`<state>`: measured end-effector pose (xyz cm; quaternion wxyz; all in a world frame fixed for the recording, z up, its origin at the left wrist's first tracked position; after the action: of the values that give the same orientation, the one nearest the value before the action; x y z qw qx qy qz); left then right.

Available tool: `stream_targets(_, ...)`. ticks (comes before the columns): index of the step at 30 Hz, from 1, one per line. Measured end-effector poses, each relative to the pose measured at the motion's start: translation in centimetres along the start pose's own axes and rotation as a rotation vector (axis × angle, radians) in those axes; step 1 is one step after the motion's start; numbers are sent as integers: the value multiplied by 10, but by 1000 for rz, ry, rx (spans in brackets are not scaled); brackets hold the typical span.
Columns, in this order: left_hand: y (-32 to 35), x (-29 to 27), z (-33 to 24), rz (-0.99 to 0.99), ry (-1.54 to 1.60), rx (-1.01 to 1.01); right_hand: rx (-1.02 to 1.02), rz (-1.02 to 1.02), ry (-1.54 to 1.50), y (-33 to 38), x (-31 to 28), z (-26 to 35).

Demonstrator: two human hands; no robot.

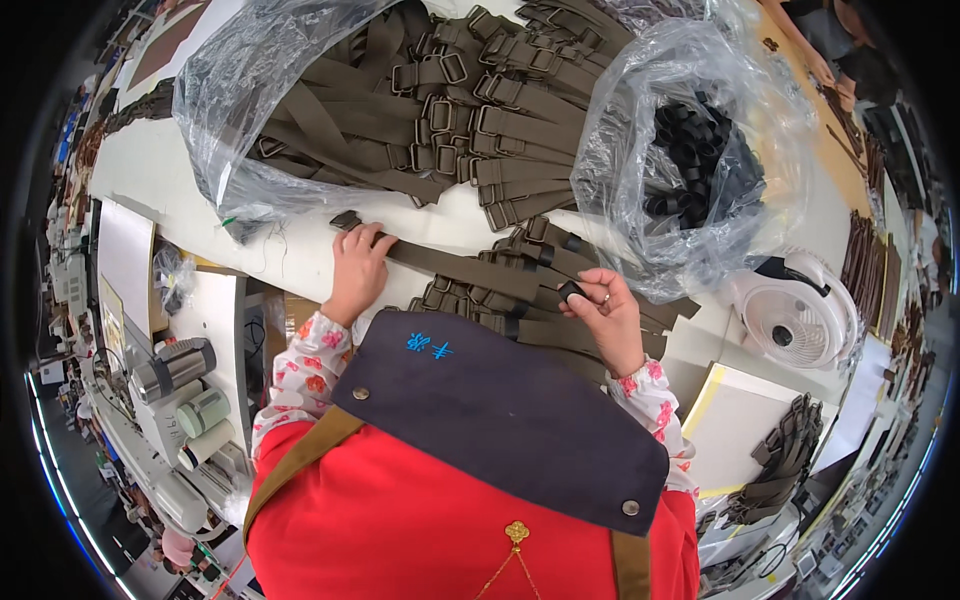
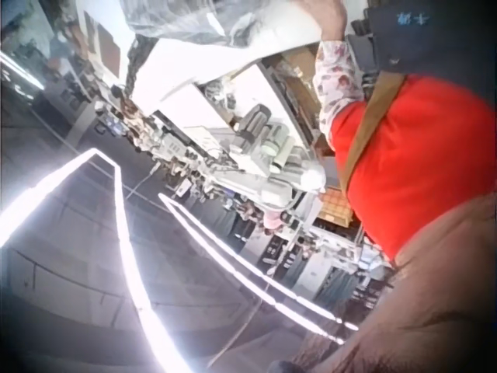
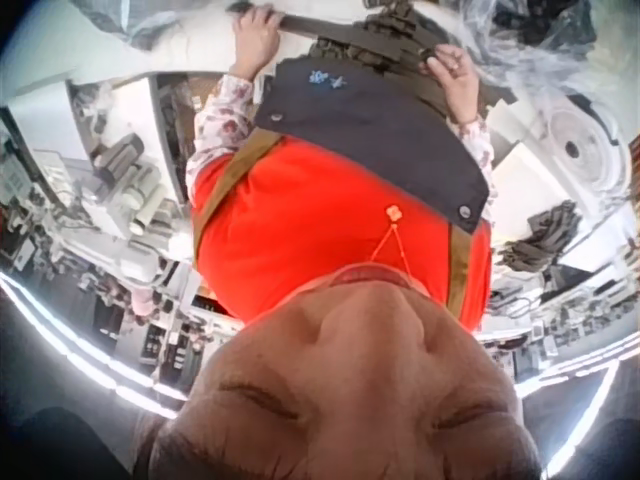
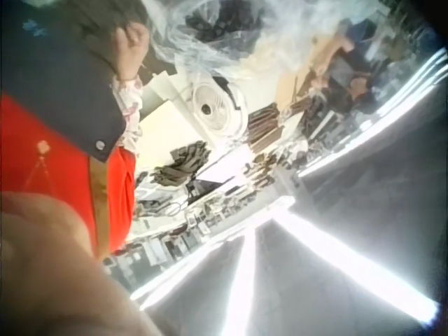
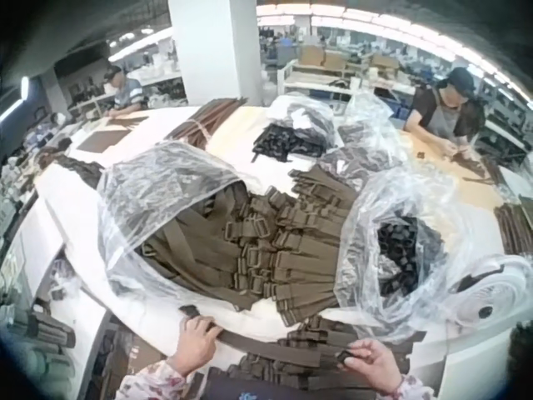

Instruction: Assembling plastic buckles onto nylon webbing straps in a workshop setting.

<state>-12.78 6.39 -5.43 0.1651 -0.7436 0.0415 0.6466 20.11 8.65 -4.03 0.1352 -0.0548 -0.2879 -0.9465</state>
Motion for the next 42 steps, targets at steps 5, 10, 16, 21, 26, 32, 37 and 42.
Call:
stream_targets(5, -45, -2, -74, 73, 399, 116, 0, -55, -45, 2, 0, -2)
stream_targets(10, -71, 23, -136, 148, 678, 365, 5, -111, -116, 8, -6, -6)
stream_targets(16, -84, 35, -137, 302, 679, 357, 5, -134, -311, 7, -16, -18)
stream_targets(21, -88, 23, -125, 311, 842, 312, -45, -164, -301, 8, -18, -18)
stream_targets(26, -99, -44, -151, 66, 770, 486, -6, -75, -404, 15, -3, -2)
stream_targets(32, -97, -75, -174, -80, 587, 653, 58, 55, -452, 24, 15, 10)
stream_targets(37, -89, -89, -178, -255, 551, 689, 74, 39, -386, 31, 11, 8)
stream_targets(42, -78, -95, -182, -350, 547, 717, 118, 46, -228, 35, 13, 3)
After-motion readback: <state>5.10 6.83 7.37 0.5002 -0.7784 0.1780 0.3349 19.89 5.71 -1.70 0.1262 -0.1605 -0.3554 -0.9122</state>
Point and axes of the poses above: each hand's wrist, its own y-axis away from the middle knuckle, its own x-axis out of the palm, z = x × y, the point moved 9 cm from there along -y, towards the middle knuckle, and after that the axes turned 7 degrees about x, right-handed, at the moved point
